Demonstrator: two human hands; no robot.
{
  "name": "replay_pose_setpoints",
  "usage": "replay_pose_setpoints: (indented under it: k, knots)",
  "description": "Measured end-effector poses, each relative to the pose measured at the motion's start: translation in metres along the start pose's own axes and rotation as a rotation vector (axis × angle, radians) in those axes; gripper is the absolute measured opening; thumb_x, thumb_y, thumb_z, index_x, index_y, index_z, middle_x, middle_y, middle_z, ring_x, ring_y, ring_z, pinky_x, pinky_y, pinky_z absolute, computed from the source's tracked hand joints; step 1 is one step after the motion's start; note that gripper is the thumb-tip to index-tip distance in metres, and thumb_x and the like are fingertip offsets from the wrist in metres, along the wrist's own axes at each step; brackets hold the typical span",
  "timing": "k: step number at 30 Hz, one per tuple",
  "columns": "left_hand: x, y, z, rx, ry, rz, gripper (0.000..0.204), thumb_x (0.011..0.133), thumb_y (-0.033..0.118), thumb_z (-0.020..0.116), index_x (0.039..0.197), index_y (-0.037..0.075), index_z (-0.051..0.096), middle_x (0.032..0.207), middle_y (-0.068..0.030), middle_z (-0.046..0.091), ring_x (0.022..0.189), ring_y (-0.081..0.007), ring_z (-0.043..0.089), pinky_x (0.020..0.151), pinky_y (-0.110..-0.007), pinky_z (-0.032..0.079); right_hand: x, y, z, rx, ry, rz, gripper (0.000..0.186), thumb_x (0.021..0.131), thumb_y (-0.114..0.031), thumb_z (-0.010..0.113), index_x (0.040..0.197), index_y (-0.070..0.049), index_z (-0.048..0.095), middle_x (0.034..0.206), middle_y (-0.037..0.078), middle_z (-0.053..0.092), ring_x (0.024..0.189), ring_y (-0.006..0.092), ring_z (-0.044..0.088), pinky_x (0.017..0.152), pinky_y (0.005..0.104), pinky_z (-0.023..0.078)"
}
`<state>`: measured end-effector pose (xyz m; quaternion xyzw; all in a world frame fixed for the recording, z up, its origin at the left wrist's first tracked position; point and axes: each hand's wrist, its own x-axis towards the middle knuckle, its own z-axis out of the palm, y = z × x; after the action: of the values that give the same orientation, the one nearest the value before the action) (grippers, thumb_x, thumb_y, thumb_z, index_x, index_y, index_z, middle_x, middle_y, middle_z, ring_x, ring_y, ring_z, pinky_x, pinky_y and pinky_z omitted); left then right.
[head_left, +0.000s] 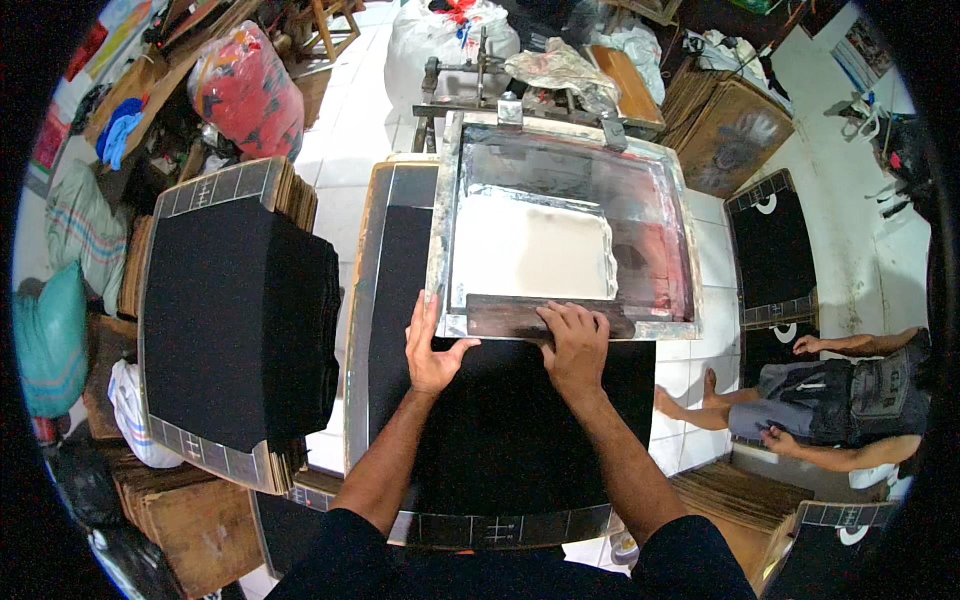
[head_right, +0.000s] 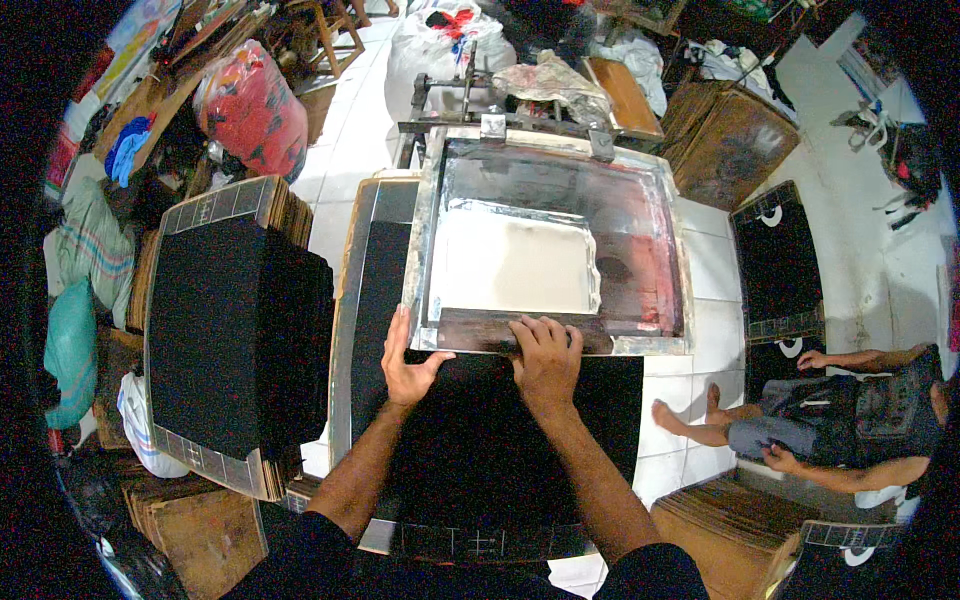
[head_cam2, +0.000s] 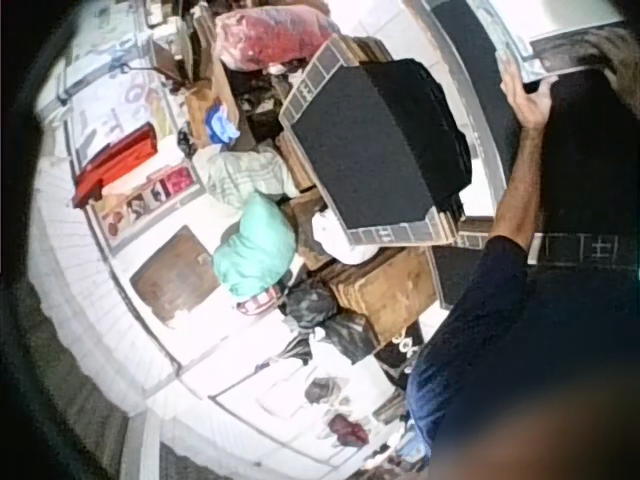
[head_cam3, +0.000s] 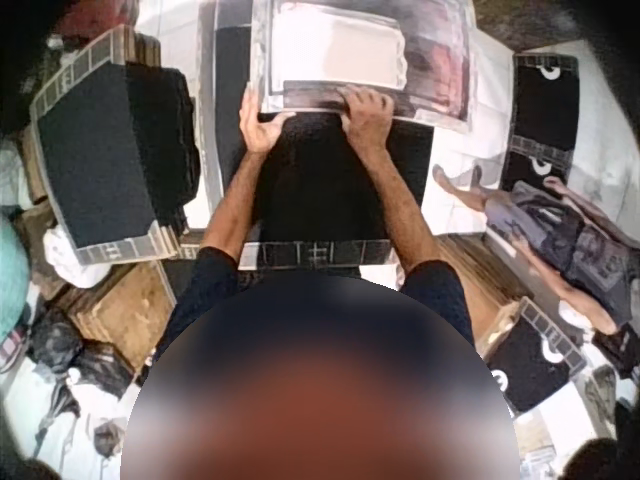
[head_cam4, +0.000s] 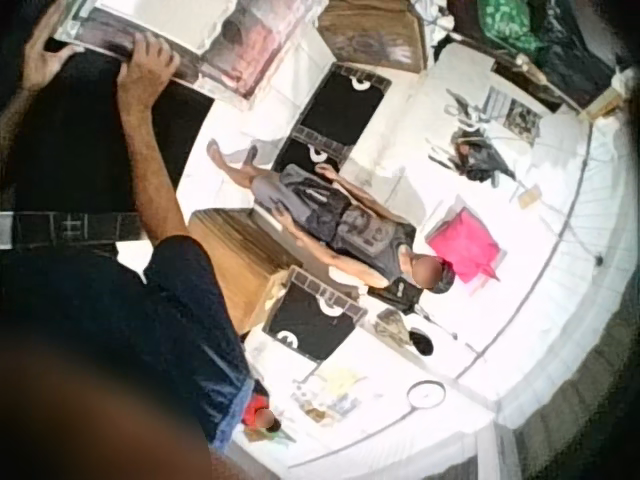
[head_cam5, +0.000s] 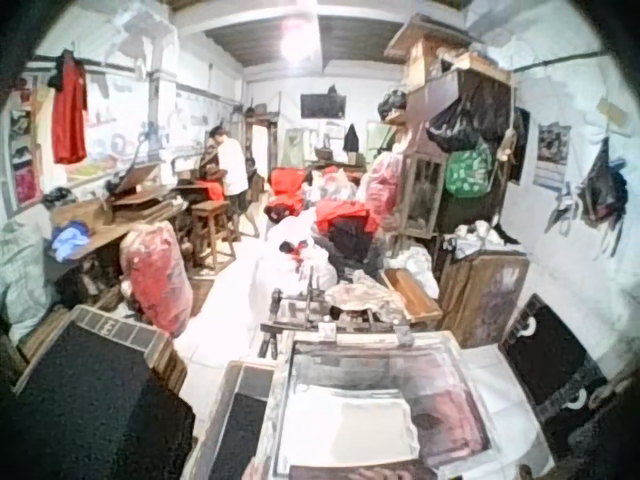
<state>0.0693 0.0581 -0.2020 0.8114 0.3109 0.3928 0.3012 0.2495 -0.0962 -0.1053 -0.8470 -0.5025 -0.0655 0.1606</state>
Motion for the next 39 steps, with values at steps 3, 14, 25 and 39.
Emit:
replay_pose_setpoints:
  k: [3, 14, 25, 39]
  knots:
    - [0.013, 0.026, -0.015, -0.038, 0.035, -0.016, 0.109, 0.066, 0.032, 0.098, 0.156, 0.003, 0.043, 0.157, -0.0274, 0.045, 0.144, -0.0396, 0.048, 0.113, -0.051, 0.042, 0.004, -0.006, -0.015, 0.074, 0.108, 0.001, 0.062, 0.064, -0.018, 0.091, 0.122, -0.012, 0.068, 0.113, 0.007, 0.065, 0.114, 0.0296, 0.058, 0.107, 0.0502, 0.039]
    - [0.191, 0.148, -0.120, -0.337, 0.106, 0.029, 0.099, 0.079, 0.020, 0.092, 0.158, 0.000, 0.036, 0.134, -0.0259, 0.065, 0.108, -0.0235, 0.070, 0.096, -0.037, 0.055, 0.188, -0.005, -0.192, -0.179, 0.629, -0.240, 0.065, 0.071, -0.072, 0.081, 0.092, -0.011, 0.074, 0.085, 0.008, 0.070, 0.080, 0.0292, 0.068, 0.072, 0.0430, 0.049]
    - [-0.143, -0.122, -0.352, 0.688, -0.050, -0.680, 0.046, 0.111, 0.028, 0.045, 0.144, -0.002, 0.055, 0.148, -0.0278, 0.055, 0.140, -0.0438, 0.049, 0.119, -0.049, 0.036, 0.245, -0.008, -0.244, -0.213, 0.428, 0.019, 0.090, 0.072, -0.089, 0.064, 0.115, -0.012, 0.077, 0.109, 0.018, 0.076, 0.104, 0.0339, 0.073, 0.092, 0.0466, 0.056]
    - [-0.257, -0.108, -0.419, 0.829, -0.236, -0.498, 0.063, 0.081, 0.034, 0.081, 0.142, 0.024, 0.065, 0.163, -0.0207, 0.039, 0.150, -0.0434, 0.034, 0.122, -0.061, 0.026, 0.263, -0.017, -0.265, -0.187, 0.277, 0.141, 0.094, 0.072, -0.088, 0.065, 0.128, -0.014, 0.073, 0.120, 0.020, 0.074, 0.112, 0.0373, 0.071, 0.096, 0.0468, 0.054]
